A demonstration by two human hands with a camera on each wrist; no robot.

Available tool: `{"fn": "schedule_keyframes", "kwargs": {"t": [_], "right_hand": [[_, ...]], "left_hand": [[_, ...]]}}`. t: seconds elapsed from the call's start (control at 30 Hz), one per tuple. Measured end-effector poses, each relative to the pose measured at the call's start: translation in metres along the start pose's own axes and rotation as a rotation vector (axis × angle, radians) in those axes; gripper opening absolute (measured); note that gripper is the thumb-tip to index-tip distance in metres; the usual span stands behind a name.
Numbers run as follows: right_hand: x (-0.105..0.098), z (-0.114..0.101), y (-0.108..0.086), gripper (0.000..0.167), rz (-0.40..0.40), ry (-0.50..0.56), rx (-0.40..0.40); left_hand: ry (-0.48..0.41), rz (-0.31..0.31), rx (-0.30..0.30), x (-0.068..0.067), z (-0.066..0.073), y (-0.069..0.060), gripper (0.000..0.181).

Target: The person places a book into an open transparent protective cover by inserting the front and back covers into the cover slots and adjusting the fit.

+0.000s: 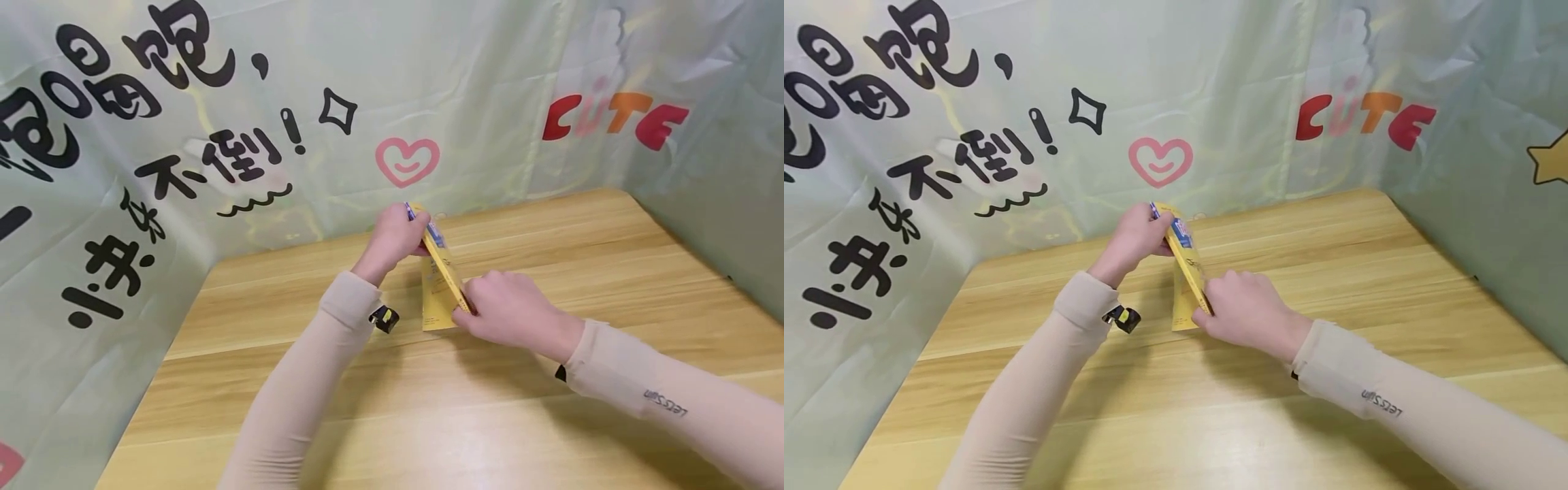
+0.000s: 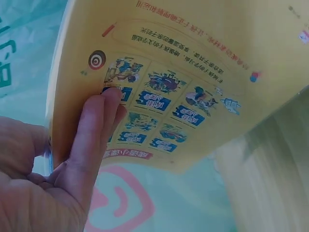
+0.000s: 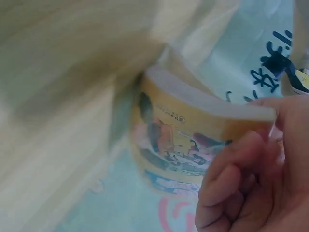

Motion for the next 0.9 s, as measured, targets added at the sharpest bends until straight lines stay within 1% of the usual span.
{"fn": "schedule_keyframes", "kwargs": {"t": [0.03, 0.1, 0.2, 0.3, 0.43, 0.5, 0.57, 0.63, 0.7, 0.8, 0.9], "right_hand": [[-0.003, -0.001, -0.001, 0.041, 0.005, 0.0, -0.014], [-0.011, -0.001, -0.002, 0.048, 0.022, -0.009, -0.034], [-0.026, 0.001, -0.002, 0.052, 0.049, -0.007, -0.032], [-0.044, 0.009, -0.001, 0.045, 0.076, 0.033, 0.009], [-0.067, 0.024, -0.001, 0.034, 0.154, 0.076, 0.045], [-0.075, 0.031, -0.001, 0.037, 0.186, 0.075, 0.064], [-0.08, 0.037, -0.001, 0.045, 0.2, 0.067, 0.082], [-0.082, 0.042, 0.0, 0.054, 0.194, 0.061, 0.1], [-0.081, 0.047, 0.002, 0.062, 0.165, 0.055, 0.113], [-0.077, 0.053, 0.004, 0.072, 0.12, 0.05, 0.119], [-0.072, 0.058, 0.007, 0.079, 0.082, 0.041, 0.126]], "left_hand": [[-0.012, 0.0, 0.01, -0.001, 0.002, -0.001, 0.031], [-0.049, -0.009, 0.049, -0.003, 0.005, -0.003, 0.031], [-0.1, -0.036, 0.114, -0.007, 0.009, -0.006, 0.032], [-0.163, -0.079, 0.151, -0.013, 0.008, -0.01, 0.032], [-0.241, -0.144, 0.18, -0.016, 0.0, -0.013, 0.035], [-0.284, -0.173, 0.189, -0.017, -0.007, -0.013, 0.036], [-0.331, -0.199, 0.19, -0.016, -0.017, -0.013, 0.036], [-0.375, -0.227, 0.182, -0.015, -0.03, -0.013, 0.035], [-0.412, -0.254, 0.164, -0.013, -0.044, -0.014, 0.035], [-0.422, -0.288, 0.122, -0.007, -0.063, -0.017, 0.034], [-0.396, -0.295, 0.074, -0.001, -0.078, -0.02, 0.034]]}}
Point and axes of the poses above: each hand's wrist, its own y-axis towards the middle knuckle, its own x-axis out of the palm, z = x × y, the point moved 1 cm from there along y, towards the middle knuckle, and after that the axes turned 3 degrees about x, right-handed, at the moved point
